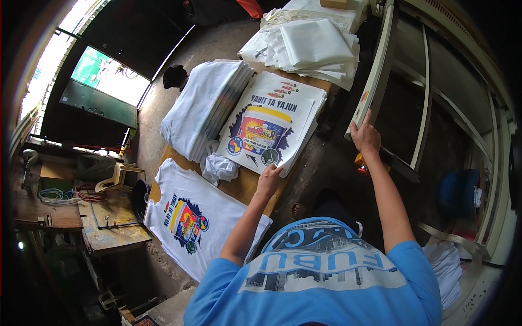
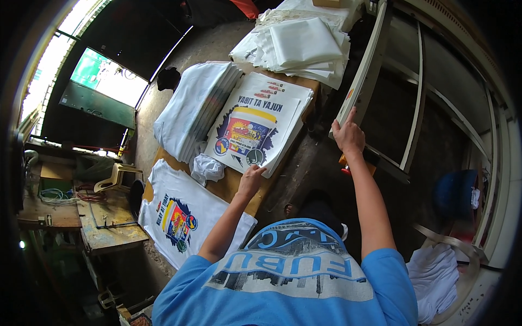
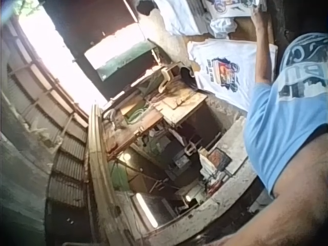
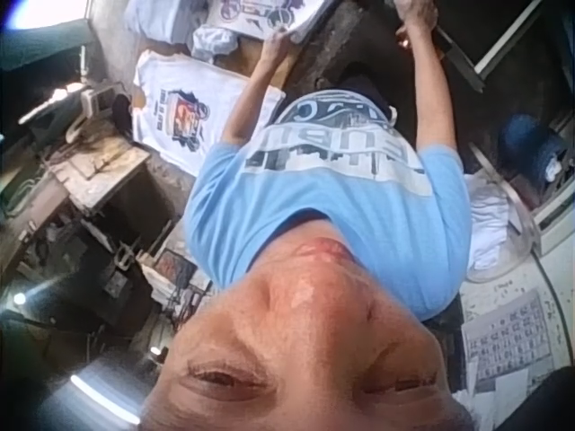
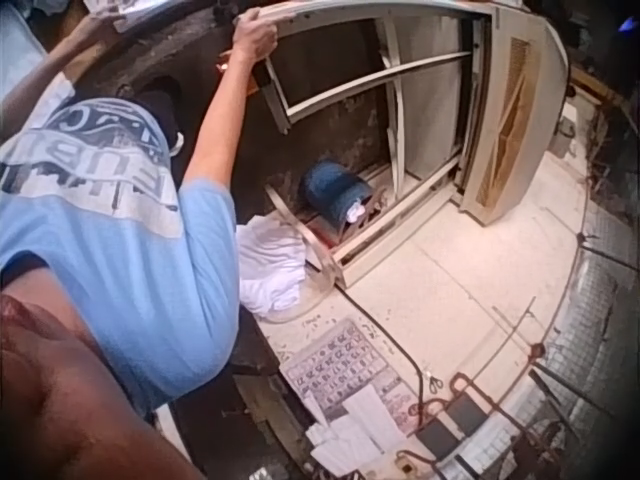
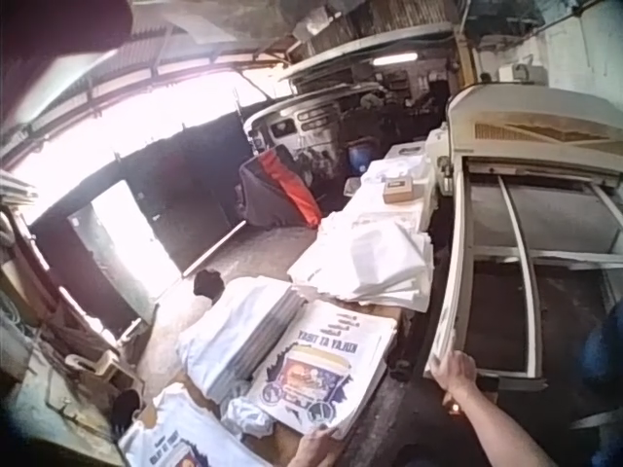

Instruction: Using a heat press machine to apply print transfers to white t-shirts.

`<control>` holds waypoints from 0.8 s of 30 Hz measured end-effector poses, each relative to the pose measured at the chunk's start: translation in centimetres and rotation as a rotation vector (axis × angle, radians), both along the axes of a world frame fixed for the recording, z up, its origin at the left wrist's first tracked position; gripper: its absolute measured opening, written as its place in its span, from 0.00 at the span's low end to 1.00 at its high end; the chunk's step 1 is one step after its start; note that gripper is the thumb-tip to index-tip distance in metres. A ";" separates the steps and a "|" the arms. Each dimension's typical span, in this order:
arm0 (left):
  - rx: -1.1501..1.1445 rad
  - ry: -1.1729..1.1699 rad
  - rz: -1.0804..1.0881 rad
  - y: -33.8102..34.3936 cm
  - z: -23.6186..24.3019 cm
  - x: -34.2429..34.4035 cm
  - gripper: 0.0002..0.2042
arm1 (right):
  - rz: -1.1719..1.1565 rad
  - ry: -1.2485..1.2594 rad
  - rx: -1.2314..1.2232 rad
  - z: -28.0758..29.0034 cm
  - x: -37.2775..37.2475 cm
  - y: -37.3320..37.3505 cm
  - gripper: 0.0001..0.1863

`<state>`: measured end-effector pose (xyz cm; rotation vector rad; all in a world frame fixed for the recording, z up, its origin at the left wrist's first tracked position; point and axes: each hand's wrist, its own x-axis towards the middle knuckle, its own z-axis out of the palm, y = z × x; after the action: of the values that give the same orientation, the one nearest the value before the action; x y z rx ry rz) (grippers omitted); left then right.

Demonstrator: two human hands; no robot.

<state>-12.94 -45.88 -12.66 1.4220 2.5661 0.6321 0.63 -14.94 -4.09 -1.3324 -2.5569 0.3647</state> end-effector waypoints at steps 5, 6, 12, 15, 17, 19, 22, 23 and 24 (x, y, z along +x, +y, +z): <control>-0.094 0.151 0.073 1.1 0.1 1.6 0.06 | -0.011 -0.023 -0.004 -0.3 0.2 0.1 0.38; -0.119 0.195 0.094 1.6 0.4 1.8 0.06 | -0.018 -0.026 -0.003 -0.4 0.4 0.2 0.38; -0.141 0.260 0.118 0.9 -1.4 -0.2 0.03 | -0.003 -0.010 -0.029 0.0 -0.2 -0.1 0.38; -0.113 0.237 0.132 0.9 -0.7 -0.9 0.04 | -0.001 -0.015 -0.007 -0.2 0.2 0.0 0.38; -0.099 0.261 0.155 0.9 -0.3 -1.1 0.04 | -0.007 -0.015 -0.013 0.1 0.1 0.0 0.38; -0.084 0.283 0.176 0.7 0.1 -1.2 0.04 | -0.005 -0.010 -0.013 0.0 0.1 0.0 0.38; -0.130 0.283 0.193 0.2 0.4 -1.1 0.04 | -0.001 -0.007 -0.008 0.0 0.0 0.1 0.38; -0.135 0.254 0.190 -0.1 0.4 -1.0 0.04 | 0.004 -0.008 -0.004 0.1 -0.1 0.0 0.38; -0.141 0.226 0.187 -0.4 0.3 -0.9 0.05 | 0.008 -0.007 -0.005 0.1 -0.1 -0.2 0.38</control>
<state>-13.83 -46.32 -12.34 1.2861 2.8772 0.3201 0.56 -15.11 -4.01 -1.3273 -2.5697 0.3690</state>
